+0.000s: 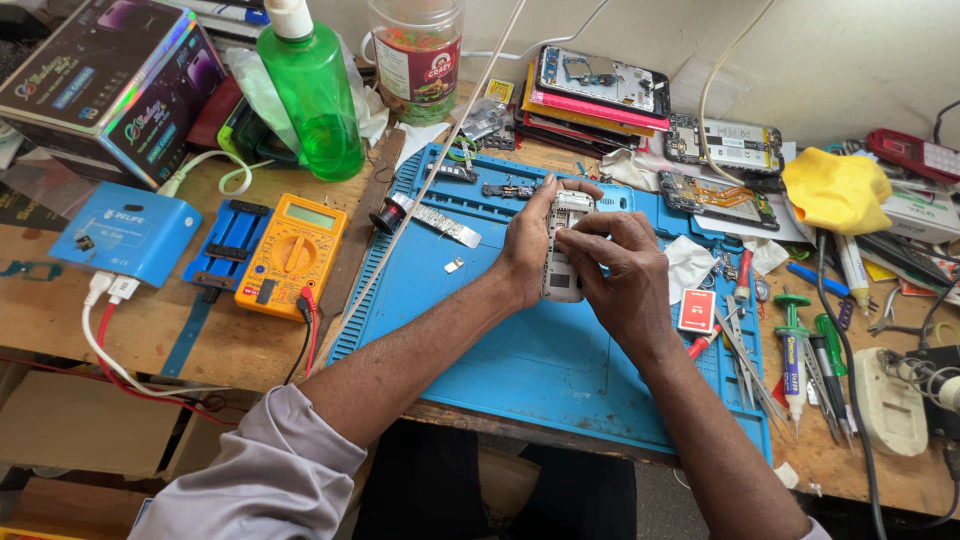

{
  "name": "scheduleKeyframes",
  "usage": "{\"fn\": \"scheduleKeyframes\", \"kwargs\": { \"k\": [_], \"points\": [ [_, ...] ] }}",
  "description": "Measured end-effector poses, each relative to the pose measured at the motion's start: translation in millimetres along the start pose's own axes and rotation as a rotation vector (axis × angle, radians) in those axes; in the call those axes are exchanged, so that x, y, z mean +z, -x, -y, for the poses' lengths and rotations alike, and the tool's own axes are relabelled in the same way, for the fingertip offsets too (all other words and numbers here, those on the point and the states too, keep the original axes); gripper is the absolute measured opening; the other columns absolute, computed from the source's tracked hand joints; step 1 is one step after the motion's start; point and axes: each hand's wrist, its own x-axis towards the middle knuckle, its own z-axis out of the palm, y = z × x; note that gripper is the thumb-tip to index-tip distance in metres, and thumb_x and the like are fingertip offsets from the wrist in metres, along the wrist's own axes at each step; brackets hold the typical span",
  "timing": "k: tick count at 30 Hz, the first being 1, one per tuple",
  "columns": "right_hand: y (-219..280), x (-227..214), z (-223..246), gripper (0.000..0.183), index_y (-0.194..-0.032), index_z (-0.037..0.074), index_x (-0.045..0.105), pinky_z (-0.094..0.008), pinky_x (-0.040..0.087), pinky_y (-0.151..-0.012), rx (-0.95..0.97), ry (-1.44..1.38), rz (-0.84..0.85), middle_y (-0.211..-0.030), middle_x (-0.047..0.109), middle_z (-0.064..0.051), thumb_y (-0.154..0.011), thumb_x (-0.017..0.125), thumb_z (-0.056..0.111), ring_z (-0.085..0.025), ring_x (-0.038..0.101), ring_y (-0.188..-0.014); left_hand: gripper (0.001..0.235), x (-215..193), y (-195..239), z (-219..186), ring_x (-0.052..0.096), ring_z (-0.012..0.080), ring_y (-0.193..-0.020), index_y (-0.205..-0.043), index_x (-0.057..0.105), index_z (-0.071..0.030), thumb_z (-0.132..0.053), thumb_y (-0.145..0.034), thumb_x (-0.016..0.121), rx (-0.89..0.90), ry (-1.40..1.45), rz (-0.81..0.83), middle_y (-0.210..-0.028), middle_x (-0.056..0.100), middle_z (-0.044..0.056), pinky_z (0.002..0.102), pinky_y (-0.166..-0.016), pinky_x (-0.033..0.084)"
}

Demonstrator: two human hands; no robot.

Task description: The person disassembles a feature phone, removes the battery and SIM card, and uses a screwdriver to adjust internal components. They then reassemble the phone, insert the battery and SIM card, and test the device by pressing buttons and checking the screen.

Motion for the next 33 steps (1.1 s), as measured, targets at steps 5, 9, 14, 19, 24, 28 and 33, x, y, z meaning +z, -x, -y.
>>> {"fn": "scheduleKeyframes", "kwargs": {
  "k": [5, 9, 14, 19, 24, 28, 33],
  "points": [
    [1.9, 1.0, -2.1, 0.025, -0.11, 0.012, 0.08, -0.037, 0.055, -0.083, 0.028, -0.01, 0.007, -0.103, 0.071, -0.005, -0.087, 0.081, 0.002, -0.024, 0.063, -0.098, 0.056, -0.8, 0.1, 1.0, 0.067, 0.0153, -0.082, -0.12, 0.061, -0.012, -0.05, -0.111, 0.02, -0.004, -0.001, 0.002, -0.093, 0.067, 0.008, 0.033, -0.072, 0.062],
    [2.9, 2.5, -5.9, 0.025, -0.11, 0.011, 0.08, -0.038, 0.055, -0.083, 0.046, -0.014, 0.002, -0.102, 0.07, -0.006, -0.087, 0.081, 0.002, -0.024, 0.063, -0.097, 0.056, -0.9, -0.8, 1.5, 0.067, 0.0154, -0.082, -0.121, 0.061, -0.012, -0.051, -0.112, 0.022, -0.001, -0.027, 0.0, -0.094, 0.067, 0.007, 0.033, -0.07, 0.062],
    [4.5, 5.2, -9.1, 0.023, -0.108, 0.009, 0.08, -0.036, 0.057, -0.08, 0.117, -0.071, -0.023, -0.099, 0.07, -0.007, -0.086, 0.083, 0.005, -0.023, 0.065, -0.096, 0.055, -0.1, -0.4, 1.7, 0.066, 0.0154, -0.08, -0.12, 0.06, -0.013, -0.051, -0.111, 0.022, -0.006, -0.048, 0.008, -0.093, 0.065, 0.007, 0.032, -0.067, 0.061],
    [4.4, 5.2, -8.9, 0.019, -0.104, 0.008, 0.08, -0.032, 0.061, -0.078, 0.177, -0.109, -0.043, -0.1, 0.071, -0.007, -0.085, 0.084, 0.005, -0.02, 0.068, -0.095, 0.055, 2.1, 1.9, 1.4, 0.066, 0.0153, -0.082, -0.121, 0.06, -0.012, -0.05, -0.112, 0.021, 0.013, -0.072, 0.033, -0.094, 0.064, 0.007, 0.032, -0.069, 0.061],
    [3.7, 3.4, -5.6, 0.02, -0.105, 0.009, 0.08, -0.03, 0.063, -0.078, 0.229, -0.159, -0.046, -0.101, 0.07, -0.007, -0.086, 0.083, 0.004, -0.018, 0.069, -0.093, 0.054, 3.9, 3.1, 0.8, 0.065, 0.015, -0.083, -0.122, 0.06, -0.012, -0.049, -0.112, 0.022, 0.004, -0.07, 0.023, -0.094, 0.064, 0.008, 0.032, -0.07, 0.061],
    [2.8, 0.4, -3.9, 0.019, -0.105, 0.009, 0.08, -0.032, 0.061, -0.079, 0.2, -0.134, -0.044, -0.1, 0.069, -0.007, -0.087, 0.082, 0.005, -0.02, 0.067, -0.095, 0.054, 4.8, 2.6, 1.0, 0.066, 0.0157, -0.084, -0.121, 0.06, -0.011, -0.049, -0.113, 0.022, 0.007, -0.033, 0.051, -0.095, 0.065, 0.008, 0.032, -0.071, 0.061],
    [2.9, -3.3, -5.6, 0.023, -0.11, 0.01, 0.079, -0.037, 0.057, -0.081, 0.079, 0.002, -0.023, -0.101, 0.068, -0.007, -0.088, 0.081, 0.006, -0.023, 0.064, -0.095, 0.055, 3.9, 1.3, 1.2, 0.067, 0.0157, -0.086, -0.12, 0.06, -0.011, -0.049, -0.112, 0.02, -0.022, -0.034, 0.018, -0.094, 0.065, 0.007, 0.032, -0.076, 0.062]
  ]
}}
